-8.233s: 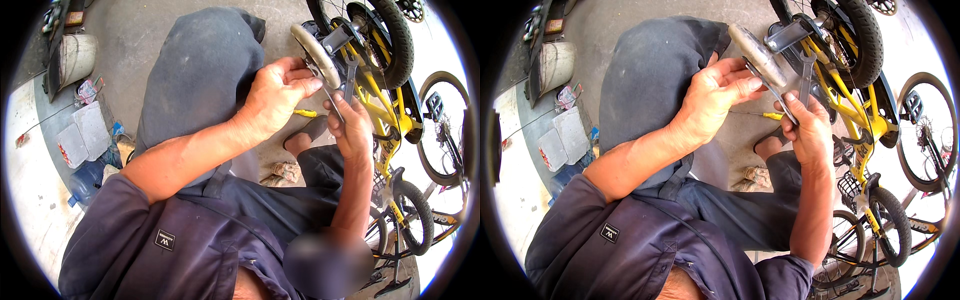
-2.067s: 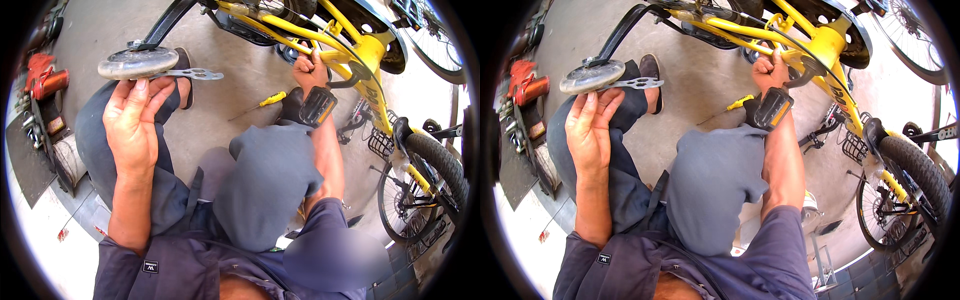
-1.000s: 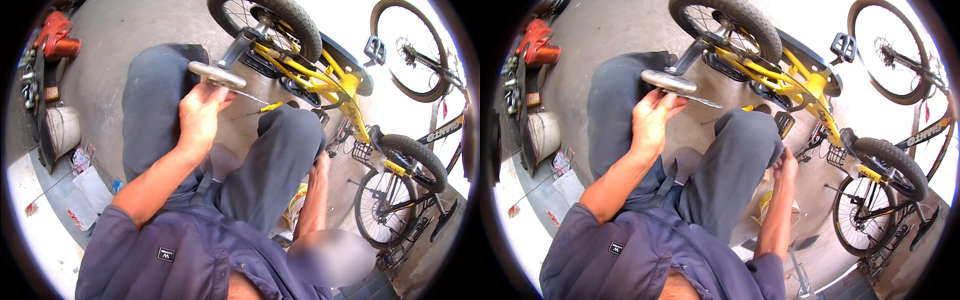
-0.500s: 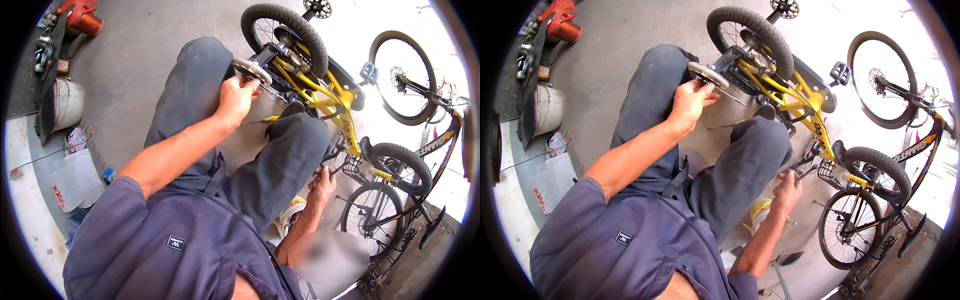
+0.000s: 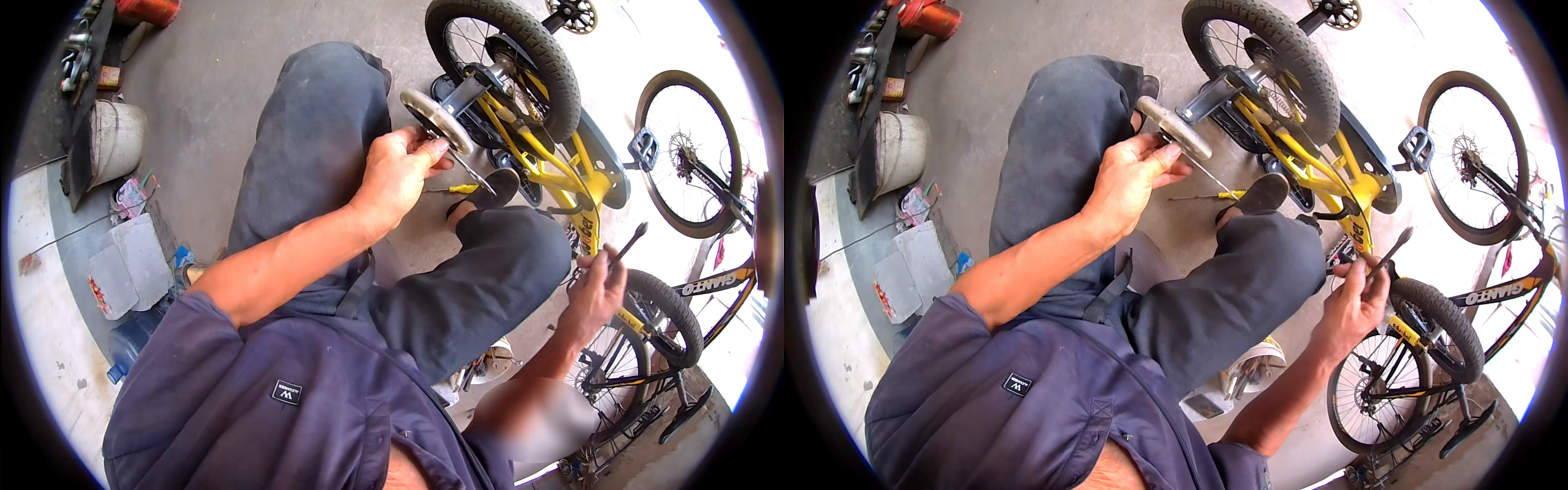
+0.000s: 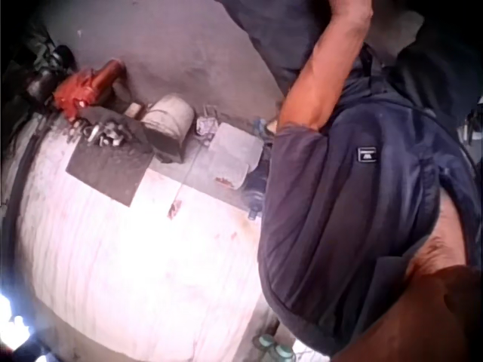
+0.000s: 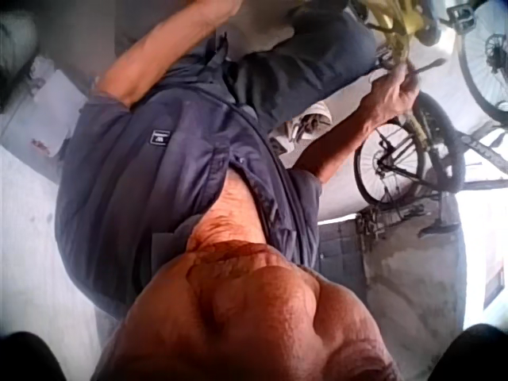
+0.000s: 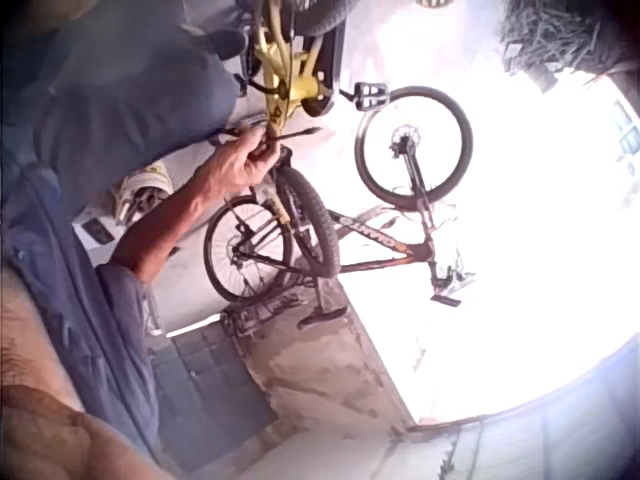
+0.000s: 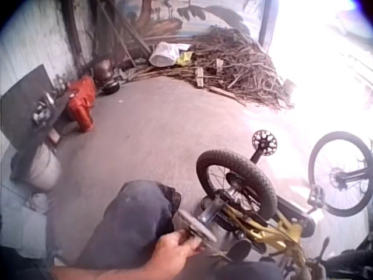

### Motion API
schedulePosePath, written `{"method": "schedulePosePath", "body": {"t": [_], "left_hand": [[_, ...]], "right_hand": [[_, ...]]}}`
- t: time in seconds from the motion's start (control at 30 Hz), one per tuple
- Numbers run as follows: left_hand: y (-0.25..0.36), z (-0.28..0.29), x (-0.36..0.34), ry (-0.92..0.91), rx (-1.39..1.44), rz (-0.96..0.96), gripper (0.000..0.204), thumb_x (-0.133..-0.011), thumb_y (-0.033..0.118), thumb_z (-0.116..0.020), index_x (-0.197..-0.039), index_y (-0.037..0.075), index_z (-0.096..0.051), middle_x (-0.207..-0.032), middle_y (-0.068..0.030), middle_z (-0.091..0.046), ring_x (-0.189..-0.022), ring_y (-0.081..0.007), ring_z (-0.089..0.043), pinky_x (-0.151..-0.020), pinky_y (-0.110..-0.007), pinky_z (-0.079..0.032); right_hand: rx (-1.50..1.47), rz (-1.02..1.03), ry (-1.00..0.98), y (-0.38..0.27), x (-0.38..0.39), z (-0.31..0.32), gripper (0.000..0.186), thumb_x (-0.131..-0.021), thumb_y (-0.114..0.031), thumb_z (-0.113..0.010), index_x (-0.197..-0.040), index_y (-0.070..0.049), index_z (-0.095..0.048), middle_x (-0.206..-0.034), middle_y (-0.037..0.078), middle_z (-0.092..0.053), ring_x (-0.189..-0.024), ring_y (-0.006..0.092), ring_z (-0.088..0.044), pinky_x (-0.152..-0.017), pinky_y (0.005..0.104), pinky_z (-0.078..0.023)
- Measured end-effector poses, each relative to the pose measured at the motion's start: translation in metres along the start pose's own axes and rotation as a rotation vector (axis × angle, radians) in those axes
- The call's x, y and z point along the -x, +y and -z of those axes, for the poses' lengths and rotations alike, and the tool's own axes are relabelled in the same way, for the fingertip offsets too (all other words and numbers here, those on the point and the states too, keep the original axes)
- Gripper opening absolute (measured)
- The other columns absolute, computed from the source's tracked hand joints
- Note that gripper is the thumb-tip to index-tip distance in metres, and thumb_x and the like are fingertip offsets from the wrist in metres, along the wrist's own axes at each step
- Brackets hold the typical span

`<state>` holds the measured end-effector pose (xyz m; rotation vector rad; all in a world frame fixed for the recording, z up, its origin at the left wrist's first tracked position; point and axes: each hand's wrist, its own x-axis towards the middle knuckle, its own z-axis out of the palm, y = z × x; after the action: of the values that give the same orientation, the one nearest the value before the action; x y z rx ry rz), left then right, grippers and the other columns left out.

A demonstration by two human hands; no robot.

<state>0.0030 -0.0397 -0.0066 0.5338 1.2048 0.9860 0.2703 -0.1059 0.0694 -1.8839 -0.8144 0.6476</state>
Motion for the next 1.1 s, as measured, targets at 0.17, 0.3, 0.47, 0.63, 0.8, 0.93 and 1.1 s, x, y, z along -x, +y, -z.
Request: {"method": "schedulePosePath", "body": {"t": [0.17, 0.3, 0.47, 0.63, 0.8, 0.93, 1.1], "left_hand": [[0.005, 0.000, 0.000, -0.061, 0.060, 0.073, 0.027, -0.097, 0.014, -0.057, -0.113, -0.007, -0.059, -0.103, -0.0110, -0.065, -0.090, -0.0167, -0.064, -0.086, -0.032, -0.053], [0.007, 0.003, 0.000, -0.061, 0.031, 0.077, 0.026, -0.097, 0.012, -0.057, -0.114, -0.007, -0.059, -0.104, -0.0106, -0.066, -0.090, -0.0160, -0.064, -0.087, -0.031, -0.053], [0.005, 0.003, 0.001, -0.055, -0.002, 0.074, 0.025, -0.097, 0.012, -0.058, -0.114, -0.006, -0.060, -0.103, -0.0098, -0.066, -0.090, -0.0142, -0.064, -0.085, -0.029, -0.053], [0.012, -0.001, 0.006, -0.028, 0.037, 0.116, 0.018, -0.096, 0.012, -0.059, -0.106, -0.003, -0.059, -0.094, -0.0066, -0.064, -0.087, -0.0126, -0.064, -0.080, -0.028, -0.053], [0.011, -0.008, 0.007, 0.036, -0.252, 0.034, 0.018, -0.096, 0.010, -0.058, -0.106, -0.005, -0.055, -0.091, -0.0077, -0.061, -0.082, -0.0162, -0.066, -0.077, -0.030, -0.052], [0.010, -0.006, 0.005, 0.031, -0.355, -0.010, 0.018, -0.097, 0.011, -0.055, -0.106, -0.005, -0.055, -0.092, -0.0082, -0.061, -0.083, -0.0164, -0.065, -0.078, -0.031, -0.052], [0.017, -0.002, 0.003, -0.031, -0.333, 0.080, 0.018, -0.099, 0.011, -0.053, -0.107, -0.005, -0.055, -0.096, -0.0097, -0.063, -0.086, -0.0157, -0.065, -0.080, -0.031, -0.052]], "right_hand": [[0.163, 0.088, -0.210, -0.068, -0.016, -0.045, 0.028, -0.095, -0.017, -0.063, -0.118, -0.001, -0.064, -0.077, 0.002, -0.065, -0.054, -0.0005, -0.043, -0.047, 0.0151, -0.029], [0.331, 0.075, -0.471, -0.093, -0.029, -0.089, 0.033, -0.093, -0.017, -0.065, -0.119, 0.003, -0.064, -0.080, 0.004, -0.065, -0.062, 0.0036, -0.050, -0.055, 0.0184, -0.037], [0.408, 0.188, -0.707, -0.085, -0.044, -0.127, 0.030, -0.093, -0.015, -0.064, -0.120, -0.001, -0.065, -0.075, 0.003, -0.062, -0.071, 0.0076, -0.056, -0.065, 0.0221, -0.044], [0.397, 0.173, -0.666, -0.065, -0.047, -0.143, 0.026, -0.094, -0.015, -0.064, -0.118, -0.003, -0.067, -0.070, 0.001, -0.059, -0.069, 0.0056, -0.054, -0.063, 0.0211, -0.042], [0.375, 0.077, -0.578, -0.039, -0.040, -0.148, 0.025, -0.094, -0.016, -0.065, -0.116, -0.004, -0.068, -0.070, 0.000, -0.059, -0.067, 0.0049, -0.055, -0.061, 0.0209, -0.041], [0.412, 0.174, -0.634, -0.039, -0.034, -0.154, 0.024, -0.093, -0.014, -0.066, -0.114, -0.004, -0.069, -0.072, 0.000, -0.059, -0.068, 0.0070, -0.057, -0.063, 0.0211, -0.043], [0.335, 0.112, -0.703, -0.040, -0.046, -0.135, 0.029, -0.095, -0.018, -0.062, -0.119, -0.003, -0.067, -0.071, 0.001, -0.063, -0.059, 0.0022, -0.049, -0.053, 0.0176, -0.038]]}}
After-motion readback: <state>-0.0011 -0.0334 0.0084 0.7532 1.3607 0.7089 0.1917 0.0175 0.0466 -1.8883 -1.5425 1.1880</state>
